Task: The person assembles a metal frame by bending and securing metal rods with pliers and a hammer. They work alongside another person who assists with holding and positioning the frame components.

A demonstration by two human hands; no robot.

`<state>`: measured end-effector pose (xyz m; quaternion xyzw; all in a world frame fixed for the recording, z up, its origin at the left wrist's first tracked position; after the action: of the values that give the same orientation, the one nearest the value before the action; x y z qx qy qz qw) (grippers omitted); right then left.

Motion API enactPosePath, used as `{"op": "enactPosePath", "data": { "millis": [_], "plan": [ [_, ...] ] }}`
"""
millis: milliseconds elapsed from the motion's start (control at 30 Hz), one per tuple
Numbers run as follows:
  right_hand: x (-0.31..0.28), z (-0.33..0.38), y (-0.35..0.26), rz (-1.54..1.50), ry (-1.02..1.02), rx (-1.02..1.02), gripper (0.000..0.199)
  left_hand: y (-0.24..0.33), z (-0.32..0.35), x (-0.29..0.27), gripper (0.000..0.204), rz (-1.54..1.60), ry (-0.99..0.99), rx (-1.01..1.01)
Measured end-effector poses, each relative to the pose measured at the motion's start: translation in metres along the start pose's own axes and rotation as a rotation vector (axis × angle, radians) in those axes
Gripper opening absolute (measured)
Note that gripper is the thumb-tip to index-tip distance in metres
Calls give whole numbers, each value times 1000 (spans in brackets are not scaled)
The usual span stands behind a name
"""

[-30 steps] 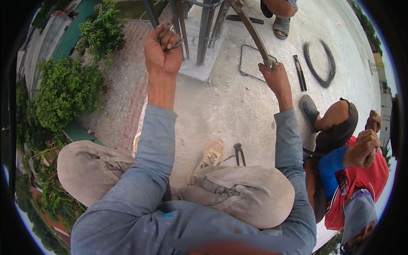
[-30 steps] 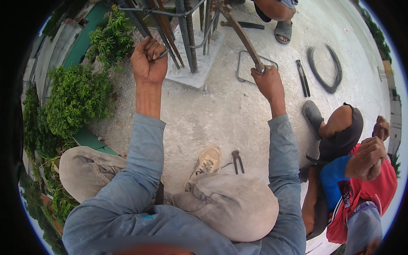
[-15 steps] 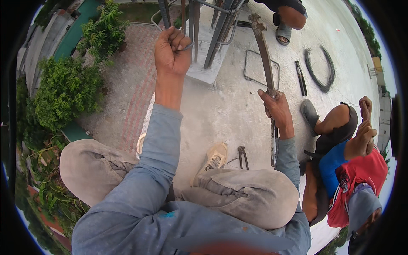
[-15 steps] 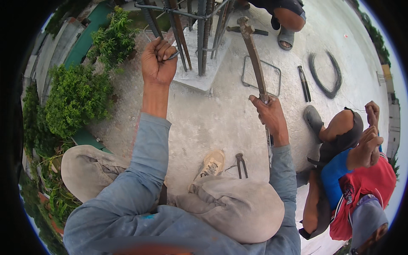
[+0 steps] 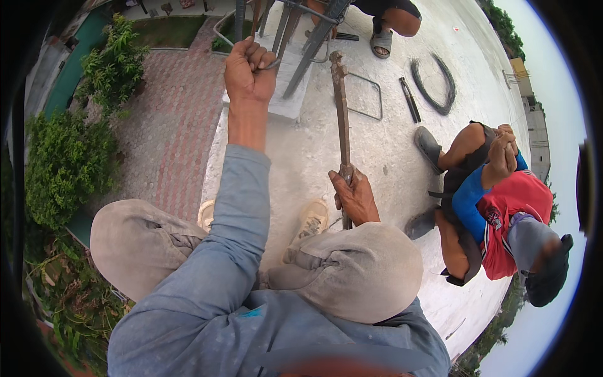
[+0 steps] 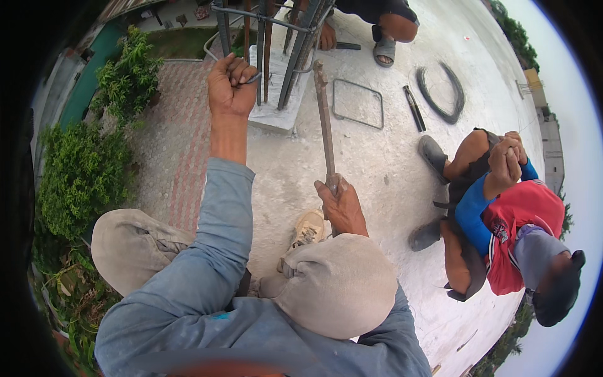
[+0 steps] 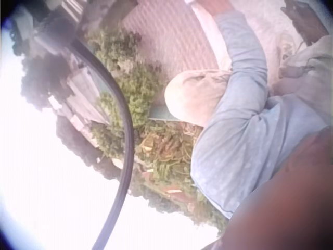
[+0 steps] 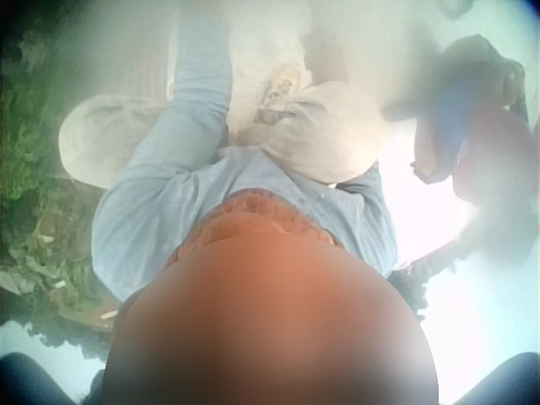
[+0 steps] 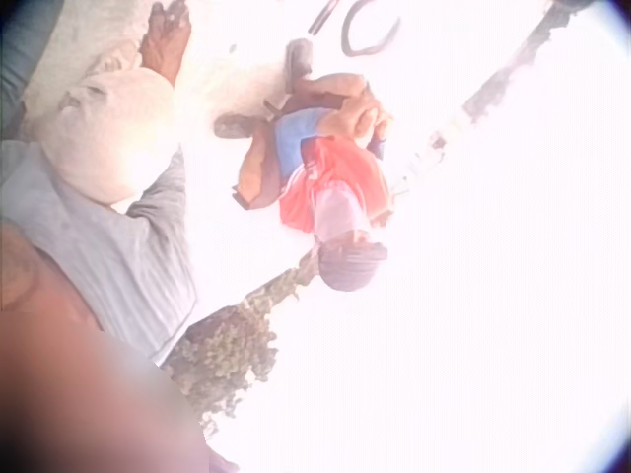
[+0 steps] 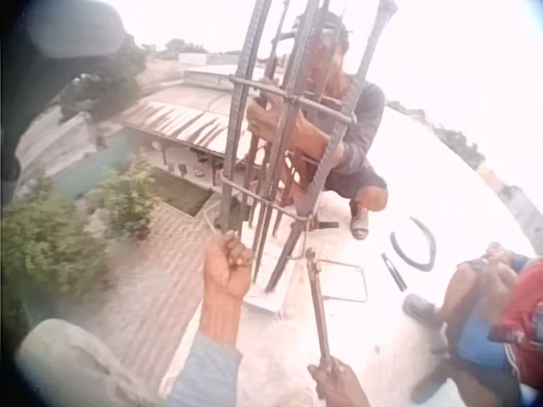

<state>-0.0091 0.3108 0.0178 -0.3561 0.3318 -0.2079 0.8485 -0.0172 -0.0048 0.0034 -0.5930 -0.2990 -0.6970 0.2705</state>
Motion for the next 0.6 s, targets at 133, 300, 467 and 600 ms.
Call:
{"op": "enactPosePath", "data": {
  "millis": [133,300,467,600],
  "plan": [
    [36,-14,14,-84,58,-14,28,-1,-1,-3,26,-7,-20,2],
    [49,-25,25,74,139,-17,33,-3,0,-3,25,0,-4,-3],
    [55,-24,25,92,214,-78,32,-2,3,1,30,-10,11,7],
    [18,-24,11,279,160,37,40,0,4,2,27,-13,38,-3]
  ]
}}
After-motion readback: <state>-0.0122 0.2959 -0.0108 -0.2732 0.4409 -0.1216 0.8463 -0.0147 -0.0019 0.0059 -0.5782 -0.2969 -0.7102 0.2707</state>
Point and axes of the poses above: each hand's wrist, its own z-axis away from the middle knuckle, its own x-axis out of the palm, y = z × x, the point moved 1 cm from there along -z, towards the middle knuckle, and after that the axes turned 1 degree about -y, right-handed, at the moved point
